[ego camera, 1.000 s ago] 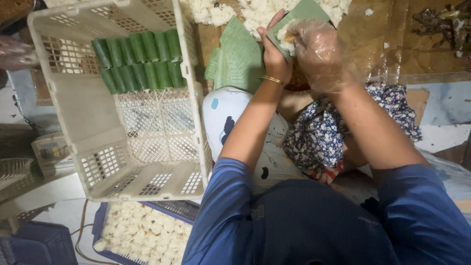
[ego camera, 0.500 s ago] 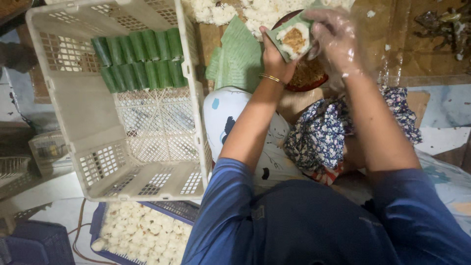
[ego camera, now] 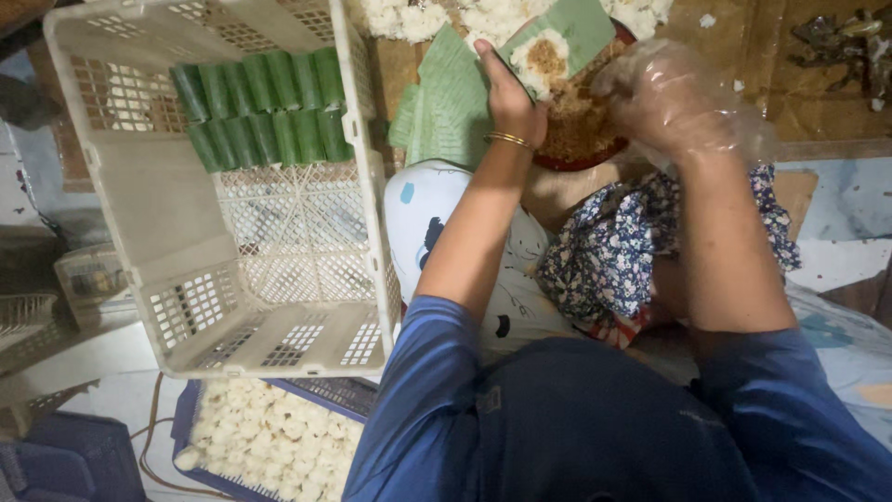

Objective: The person sits on the floor and wraps rice cakes: they take a cut banana leaf piece, place a portion of white rice on it, add a scoop of brown filling from a bowl, fold the leaf around the rice, and place the finished wrapped roll into a plastic basket. They repeat this cycle continuously, occasionally reaching for new leaf pieces.

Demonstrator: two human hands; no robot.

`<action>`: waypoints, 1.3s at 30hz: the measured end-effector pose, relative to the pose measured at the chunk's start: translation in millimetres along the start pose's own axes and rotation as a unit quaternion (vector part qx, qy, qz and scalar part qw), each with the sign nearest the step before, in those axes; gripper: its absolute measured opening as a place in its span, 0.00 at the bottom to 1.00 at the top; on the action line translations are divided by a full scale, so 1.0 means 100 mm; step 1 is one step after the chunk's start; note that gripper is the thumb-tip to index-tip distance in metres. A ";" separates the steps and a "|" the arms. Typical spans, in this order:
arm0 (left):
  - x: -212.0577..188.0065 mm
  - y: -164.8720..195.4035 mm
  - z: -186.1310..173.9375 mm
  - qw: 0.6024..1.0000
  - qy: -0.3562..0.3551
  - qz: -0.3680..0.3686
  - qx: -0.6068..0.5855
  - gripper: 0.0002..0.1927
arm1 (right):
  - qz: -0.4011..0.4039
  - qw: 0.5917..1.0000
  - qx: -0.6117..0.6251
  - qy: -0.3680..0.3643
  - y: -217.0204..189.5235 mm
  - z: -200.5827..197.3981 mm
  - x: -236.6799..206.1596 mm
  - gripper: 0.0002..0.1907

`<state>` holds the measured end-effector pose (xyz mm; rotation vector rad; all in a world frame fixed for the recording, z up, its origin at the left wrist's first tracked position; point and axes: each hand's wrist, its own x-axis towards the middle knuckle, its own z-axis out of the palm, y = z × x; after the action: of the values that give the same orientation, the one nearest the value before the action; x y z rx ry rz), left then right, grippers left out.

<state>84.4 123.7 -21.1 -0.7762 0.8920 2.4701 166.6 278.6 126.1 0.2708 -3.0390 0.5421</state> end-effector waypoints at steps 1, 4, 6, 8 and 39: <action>-0.02 0.02 0.05 1.000 -0.012 -0.004 -0.011 0.50 | 0.011 0.997 0.069 0.043 0.05 0.04 -0.02 0.16; -0.06 0.03 0.16 0.999 -0.019 -0.025 -0.020 0.48 | 0.117 0.937 0.313 0.103 0.09 0.24 0.01 0.19; -0.07 0.01 0.16 0.998 0.016 -0.057 0.014 0.47 | 0.288 0.810 0.510 0.039 0.01 0.38 0.08 0.16; -0.06 0.00 0.11 0.998 -0.033 -0.057 -0.009 0.45 | 0.280 0.746 0.602 0.048 -0.10 0.44 0.15 0.16; -0.15 -0.03 0.04 0.973 -0.224 0.053 -0.024 0.40 | -0.032 0.953 0.171 0.247 -0.56 0.10 0.23 0.02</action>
<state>95.8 126.3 -10.7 -0.1657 0.7200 2.6109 153.4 219.7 137.3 0.2050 -2.4365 0.9669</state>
